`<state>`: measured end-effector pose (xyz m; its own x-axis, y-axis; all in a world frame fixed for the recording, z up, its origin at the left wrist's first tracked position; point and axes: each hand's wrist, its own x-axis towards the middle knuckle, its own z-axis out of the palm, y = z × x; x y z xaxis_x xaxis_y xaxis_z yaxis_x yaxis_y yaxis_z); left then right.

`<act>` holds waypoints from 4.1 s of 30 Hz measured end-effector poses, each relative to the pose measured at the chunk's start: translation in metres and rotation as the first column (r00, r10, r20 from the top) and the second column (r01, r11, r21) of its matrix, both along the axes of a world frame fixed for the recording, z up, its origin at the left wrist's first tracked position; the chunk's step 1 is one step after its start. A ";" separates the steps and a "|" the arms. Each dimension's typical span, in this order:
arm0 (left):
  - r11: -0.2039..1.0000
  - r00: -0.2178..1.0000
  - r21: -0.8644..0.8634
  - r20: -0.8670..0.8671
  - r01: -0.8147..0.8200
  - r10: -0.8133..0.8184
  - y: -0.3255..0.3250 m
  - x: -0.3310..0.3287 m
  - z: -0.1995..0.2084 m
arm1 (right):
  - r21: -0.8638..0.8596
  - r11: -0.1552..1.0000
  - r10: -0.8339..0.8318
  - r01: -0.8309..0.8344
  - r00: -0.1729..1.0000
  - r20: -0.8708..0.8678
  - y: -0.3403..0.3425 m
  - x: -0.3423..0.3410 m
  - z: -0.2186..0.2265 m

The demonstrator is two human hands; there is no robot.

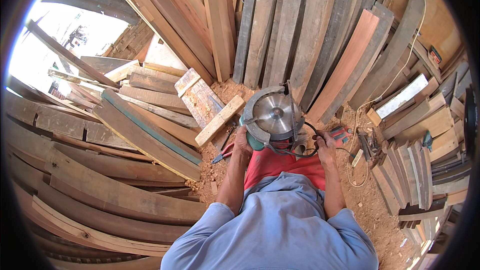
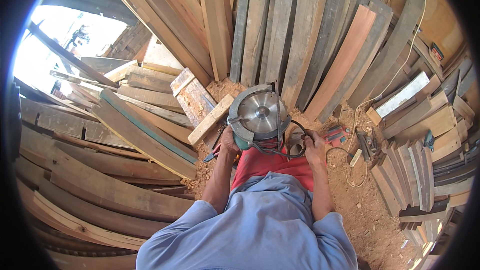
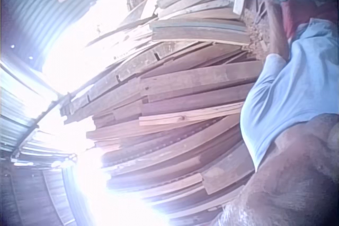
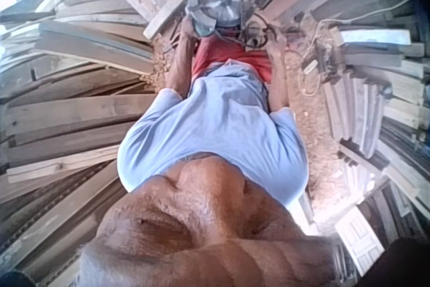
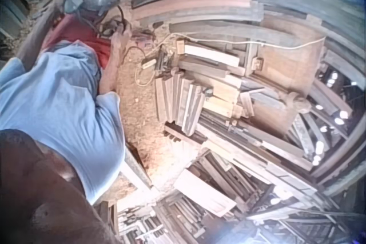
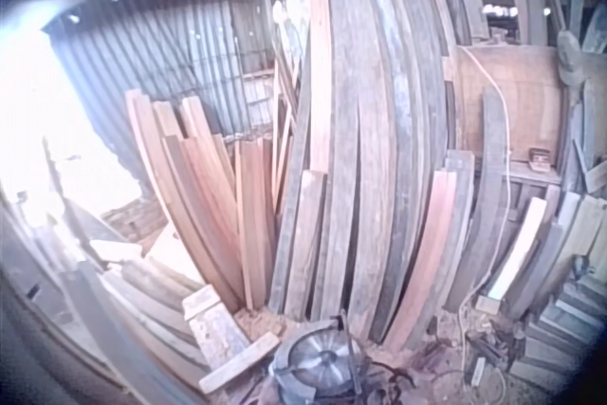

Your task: The person manipulates a circular saw and a pair of pliers by hand. The person holds the pliers and the circular saw, then uses the pliers to adjust or grip parts of the circular saw, including the guard and the area around the blade.

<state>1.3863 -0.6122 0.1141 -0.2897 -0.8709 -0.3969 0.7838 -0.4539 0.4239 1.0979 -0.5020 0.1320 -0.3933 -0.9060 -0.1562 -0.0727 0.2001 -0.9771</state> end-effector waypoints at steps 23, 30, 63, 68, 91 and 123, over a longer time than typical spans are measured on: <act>1.000 1.000 0.006 0.013 -0.015 0.015 -0.001 0.001 -0.005 | -0.030 1.000 -0.005 0.004 1.000 -0.011 0.001 -0.003 -0.011; 1.000 0.999 -0.007 0.040 -0.023 0.023 0.001 -0.001 0.000 | -0.007 1.000 -0.014 0.014 1.000 -0.002 0.003 -0.004 -0.012; 1.000 1.000 -0.007 0.006 -0.005 0.005 0.002 0.000 0.000 | 0.013 1.000 -0.019 0.018 0.998 0.063 0.002 -0.002 -0.009; 1.000 1.000 -0.002 0.009 0.008 -0.008 0.001 0.000 -0.002 | 0.013 1.000 -0.019 0.019 0.999 0.050 0.003 -0.005 -0.012; 0.999 0.999 -0.032 -0.015 -0.031 0.030 -0.002 0.002 -0.018 | -0.244 0.967 0.198 -0.071 0.812 0.549 0.013 0.009 0.029; 1.000 0.999 0.010 -0.037 0.023 -0.023 0.003 0.006 -0.034 | -0.135 0.931 -0.212 0.340 0.802 0.558 -0.010 -0.056 -0.054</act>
<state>1.3925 -0.6097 0.0801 -0.3242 -0.8598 -0.3945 0.7883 -0.4761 0.3898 1.0417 -0.5117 0.0776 -0.5467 -0.8064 -0.2255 0.4890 -0.0889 -0.8677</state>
